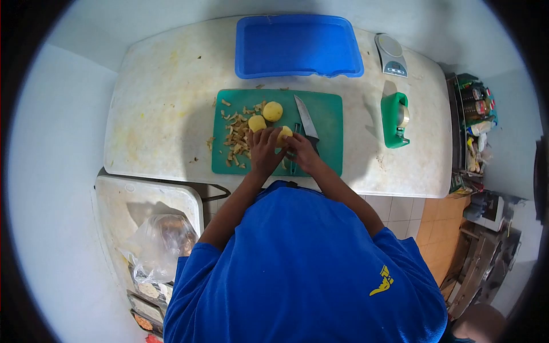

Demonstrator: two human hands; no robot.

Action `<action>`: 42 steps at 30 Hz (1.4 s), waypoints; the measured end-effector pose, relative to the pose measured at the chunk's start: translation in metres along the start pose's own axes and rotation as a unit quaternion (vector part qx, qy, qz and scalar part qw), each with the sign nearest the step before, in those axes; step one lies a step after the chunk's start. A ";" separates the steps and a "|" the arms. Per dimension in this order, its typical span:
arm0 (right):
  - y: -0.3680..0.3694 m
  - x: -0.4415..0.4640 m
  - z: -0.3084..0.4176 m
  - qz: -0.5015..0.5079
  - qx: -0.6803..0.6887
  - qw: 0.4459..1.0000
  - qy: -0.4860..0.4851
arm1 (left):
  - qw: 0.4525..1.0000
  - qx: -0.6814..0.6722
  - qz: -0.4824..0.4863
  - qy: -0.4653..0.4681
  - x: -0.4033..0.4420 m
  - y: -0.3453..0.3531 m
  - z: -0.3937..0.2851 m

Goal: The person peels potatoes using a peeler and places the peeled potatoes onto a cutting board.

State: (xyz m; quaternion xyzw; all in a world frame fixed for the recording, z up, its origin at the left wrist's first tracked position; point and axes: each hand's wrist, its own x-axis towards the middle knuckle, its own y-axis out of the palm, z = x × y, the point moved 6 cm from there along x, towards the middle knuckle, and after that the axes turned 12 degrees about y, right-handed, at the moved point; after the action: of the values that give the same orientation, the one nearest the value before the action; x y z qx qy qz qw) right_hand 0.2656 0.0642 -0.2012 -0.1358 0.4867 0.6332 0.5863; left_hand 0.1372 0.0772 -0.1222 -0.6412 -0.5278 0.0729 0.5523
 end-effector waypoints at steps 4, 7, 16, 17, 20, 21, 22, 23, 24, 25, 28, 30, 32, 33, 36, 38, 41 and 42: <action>-0.006 -0.003 0.031 -0.157 -0.262 0.945 -0.121 | 0.997 -0.018 0.036 -0.073 -0.006 -0.004 0.021; 0.003 -0.009 0.057 -0.211 -0.463 0.828 -0.237 | 0.990 -0.013 0.054 -0.129 -0.020 -0.007 0.039; 0.038 -0.005 0.073 -0.263 -0.712 0.577 -0.301 | 0.987 -0.013 0.017 -0.160 -0.025 -0.018 0.053; 0.035 0.002 0.070 -0.271 -0.724 0.556 -0.306 | 0.987 -0.019 0.009 -0.158 -0.025 -0.018 0.054; 0.030 0.011 0.064 -0.271 -0.727 0.546 -0.316 | 0.985 -0.001 0.021 -0.171 -0.025 -0.019 0.057; 0.029 0.012 0.064 -0.267 -0.723 0.552 -0.319 | 0.986 0.010 0.017 -0.164 -0.025 -0.020 0.058; 0.028 0.013 0.064 -0.258 -0.721 0.559 -0.318 | 0.987 0.020 0.014 -0.158 -0.025 -0.020 0.059; 0.027 0.014 0.065 -0.250 -0.719 0.566 -0.317 | 0.988 0.031 0.011 -0.151 -0.024 -0.020 0.059; 0.026 0.014 0.064 -0.242 -0.716 0.574 -0.316 | 0.988 0.030 0.014 -0.154 -0.022 -0.020 0.058; 0.025 0.012 0.065 -0.240 -0.708 0.574 -0.334 | 0.987 0.028 0.017 -0.156 -0.020 -0.020 0.057; 0.019 -0.004 0.068 -0.265 -0.688 0.594 -0.321 | 0.989 0.023 0.025 -0.144 -0.015 -0.018 0.052; 0.008 -0.026 0.069 -0.318 -0.677 0.625 -0.222 | 0.991 0.021 0.028 -0.133 -0.010 -0.016 0.048; 0.001 -0.037 0.056 -0.320 -0.686 0.625 -0.187 | 0.991 0.022 0.037 -0.125 -0.006 -0.014 0.044; -0.003 -0.041 0.050 -0.321 -0.691 0.625 -0.169 | 0.992 0.024 0.049 -0.116 -0.003 -0.010 0.042; -0.011 -0.038 0.028 -0.295 -0.664 0.676 -0.122 | 0.992 0.040 0.099 -0.069 0.011 0.008 0.034; -0.013 -0.028 0.018 -0.284 -0.677 0.663 -0.145 | 0.986 0.057 0.158 -0.010 0.021 0.024 0.023; -0.014 -0.022 0.017 -0.276 -0.690 0.658 -0.117 | 0.963 0.201 0.152 0.095 0.020 0.059 0.021; -0.016 -0.019 0.018 -0.275 -0.693 0.659 -0.098 | 0.963 0.204 0.145 0.100 0.024 0.064 0.022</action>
State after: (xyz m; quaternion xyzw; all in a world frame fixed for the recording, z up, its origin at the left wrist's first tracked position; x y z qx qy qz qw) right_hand 0.2922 0.0637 -0.1853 -0.5677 -0.2128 0.6069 0.5139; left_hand 0.1707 0.1194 -0.1687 -0.5885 -0.3447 0.1943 0.7051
